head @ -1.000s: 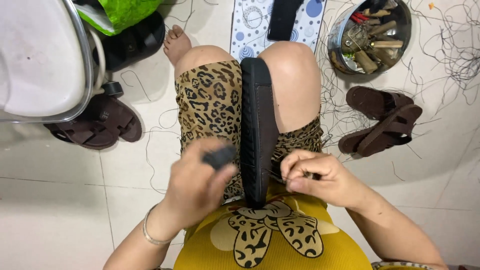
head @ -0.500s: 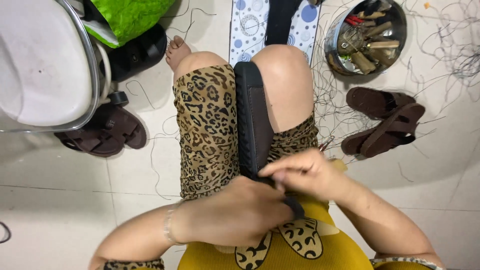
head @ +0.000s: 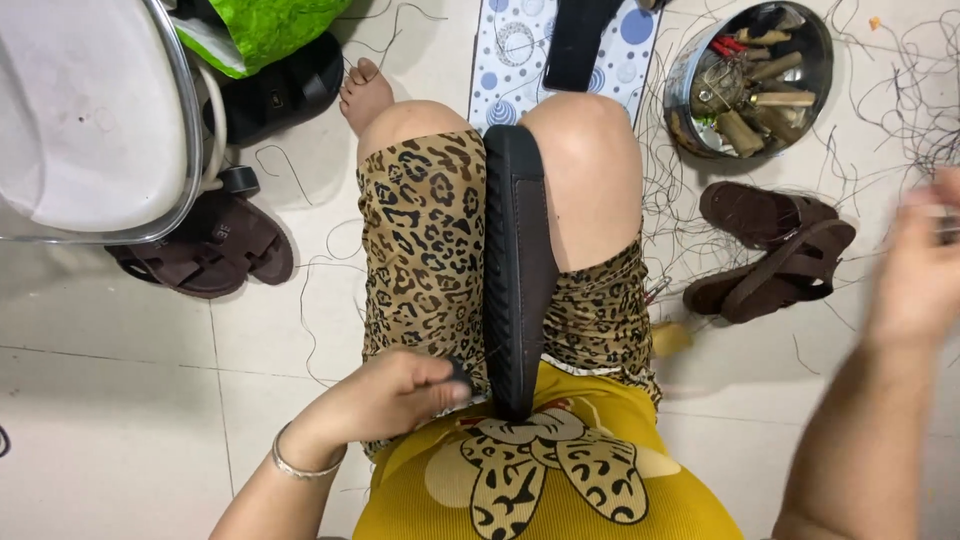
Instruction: Hand-sewing the sole of a shoe to the upper using a needle and thread while sitting on the floor.
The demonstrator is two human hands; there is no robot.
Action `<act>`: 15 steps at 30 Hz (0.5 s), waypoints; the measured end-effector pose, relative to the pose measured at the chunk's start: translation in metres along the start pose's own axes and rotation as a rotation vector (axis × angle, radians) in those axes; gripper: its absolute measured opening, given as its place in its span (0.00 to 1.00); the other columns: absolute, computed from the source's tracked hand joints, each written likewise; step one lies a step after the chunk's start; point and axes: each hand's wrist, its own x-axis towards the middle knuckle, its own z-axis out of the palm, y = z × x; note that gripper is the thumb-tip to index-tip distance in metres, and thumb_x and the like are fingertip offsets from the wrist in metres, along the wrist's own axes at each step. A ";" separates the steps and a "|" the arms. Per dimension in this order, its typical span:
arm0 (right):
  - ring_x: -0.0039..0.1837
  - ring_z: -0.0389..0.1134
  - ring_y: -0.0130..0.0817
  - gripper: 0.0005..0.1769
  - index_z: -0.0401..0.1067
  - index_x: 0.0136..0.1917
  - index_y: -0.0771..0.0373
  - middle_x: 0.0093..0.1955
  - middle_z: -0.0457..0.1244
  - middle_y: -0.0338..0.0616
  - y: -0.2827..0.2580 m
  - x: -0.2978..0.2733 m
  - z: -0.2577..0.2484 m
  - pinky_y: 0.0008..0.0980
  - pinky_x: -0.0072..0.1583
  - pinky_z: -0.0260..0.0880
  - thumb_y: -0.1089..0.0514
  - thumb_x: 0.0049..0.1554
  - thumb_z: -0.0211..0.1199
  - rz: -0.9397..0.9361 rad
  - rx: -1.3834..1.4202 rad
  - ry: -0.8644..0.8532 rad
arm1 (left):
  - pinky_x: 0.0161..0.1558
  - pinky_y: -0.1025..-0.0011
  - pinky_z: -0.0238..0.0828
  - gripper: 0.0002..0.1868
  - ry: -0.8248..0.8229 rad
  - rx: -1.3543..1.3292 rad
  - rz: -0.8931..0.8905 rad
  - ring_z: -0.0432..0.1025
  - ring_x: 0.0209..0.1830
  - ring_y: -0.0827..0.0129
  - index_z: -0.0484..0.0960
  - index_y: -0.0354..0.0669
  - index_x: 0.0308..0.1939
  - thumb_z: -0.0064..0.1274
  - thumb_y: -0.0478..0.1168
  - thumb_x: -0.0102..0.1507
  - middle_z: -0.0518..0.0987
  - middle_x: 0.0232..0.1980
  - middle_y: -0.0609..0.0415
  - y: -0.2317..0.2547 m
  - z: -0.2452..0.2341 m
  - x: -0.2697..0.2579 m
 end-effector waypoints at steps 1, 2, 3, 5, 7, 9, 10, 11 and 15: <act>0.64 0.66 0.59 0.12 0.64 0.74 0.84 0.67 0.62 0.73 -0.043 -0.013 0.013 0.49 0.62 0.69 0.75 0.79 0.54 0.006 -0.002 -0.003 | 0.21 0.78 0.64 0.23 -0.006 -0.001 -0.004 0.63 0.14 0.78 0.73 0.46 0.19 0.56 0.45 0.69 0.72 0.16 0.63 0.001 0.000 0.005; 0.55 0.67 0.46 0.20 0.66 0.70 0.76 0.65 0.61 0.62 -0.086 -0.027 0.025 0.38 0.54 0.69 0.76 0.65 0.58 0.030 0.149 -0.195 | 0.19 0.81 0.61 0.09 0.016 -0.289 0.280 0.63 0.15 0.80 0.78 0.45 0.32 0.54 0.38 0.68 0.73 0.19 0.63 0.001 0.000 0.009; 0.46 0.67 0.32 0.30 0.68 0.67 0.67 0.64 0.60 0.51 -0.130 -0.041 0.038 0.27 0.46 0.68 0.77 0.51 0.61 0.046 0.306 -0.385 | 0.16 0.84 0.59 0.07 0.033 -0.579 0.564 0.63 0.16 0.81 0.83 0.44 0.46 0.51 0.30 0.68 0.73 0.21 0.62 0.002 -0.001 0.013; 0.40 0.70 0.29 0.28 0.68 0.68 0.63 0.50 0.66 0.45 -0.167 -0.056 0.048 0.22 0.40 0.74 0.68 0.53 0.64 -0.112 0.391 -0.654 | 0.18 0.85 0.57 0.08 0.168 -0.591 0.613 0.60 0.16 0.82 0.82 0.42 0.50 0.48 0.33 0.70 0.71 0.20 0.65 0.025 -0.008 0.023; 0.34 0.73 0.25 0.28 0.68 0.68 0.58 0.36 0.71 0.38 -0.194 -0.060 0.052 0.16 0.34 0.80 0.58 0.55 0.66 -0.276 0.472 -0.924 | 0.19 0.85 0.55 0.11 0.305 -0.601 0.662 0.57 0.16 0.83 0.81 0.40 0.55 0.45 0.36 0.73 0.68 0.20 0.67 0.039 -0.021 0.032; 0.27 0.59 0.22 0.03 0.80 0.42 0.63 0.33 0.66 0.35 -0.208 -0.059 0.043 0.20 0.27 0.62 0.64 0.52 0.69 -0.339 0.479 -0.905 | 0.22 0.78 0.63 0.18 1.206 0.527 0.879 0.61 0.17 0.74 0.66 0.44 0.22 0.54 0.26 0.64 0.74 0.24 0.55 0.043 -0.034 0.043; 0.27 0.59 0.22 0.03 0.80 0.42 0.63 0.33 0.66 0.35 -0.210 -0.058 0.045 0.20 0.27 0.62 0.64 0.52 0.69 -0.337 0.476 -0.906 | 0.22 0.78 0.63 0.18 1.205 0.524 0.879 0.61 0.17 0.74 0.66 0.44 0.22 0.54 0.26 0.64 0.74 0.24 0.55 0.053 -0.042 0.040; 0.31 0.61 0.22 0.04 0.80 0.43 0.63 0.42 0.67 0.38 -0.212 -0.058 0.047 0.18 0.32 0.64 0.67 0.52 0.68 -0.258 0.657 -0.904 | 0.30 0.81 0.71 0.05 1.104 0.222 0.857 0.70 0.26 0.76 0.72 0.40 0.37 0.50 0.34 0.68 0.79 0.39 0.53 0.063 -0.051 0.036; 0.29 0.64 0.25 0.15 0.68 0.47 0.65 0.48 0.68 0.49 -0.220 -0.067 0.070 0.20 0.32 0.67 0.53 0.70 0.49 0.002 1.394 -0.955 | 0.20 0.78 0.59 0.14 0.464 -1.095 1.014 0.53 0.16 0.78 0.80 0.30 0.50 0.43 0.40 0.76 0.61 0.23 0.62 0.059 -0.081 0.052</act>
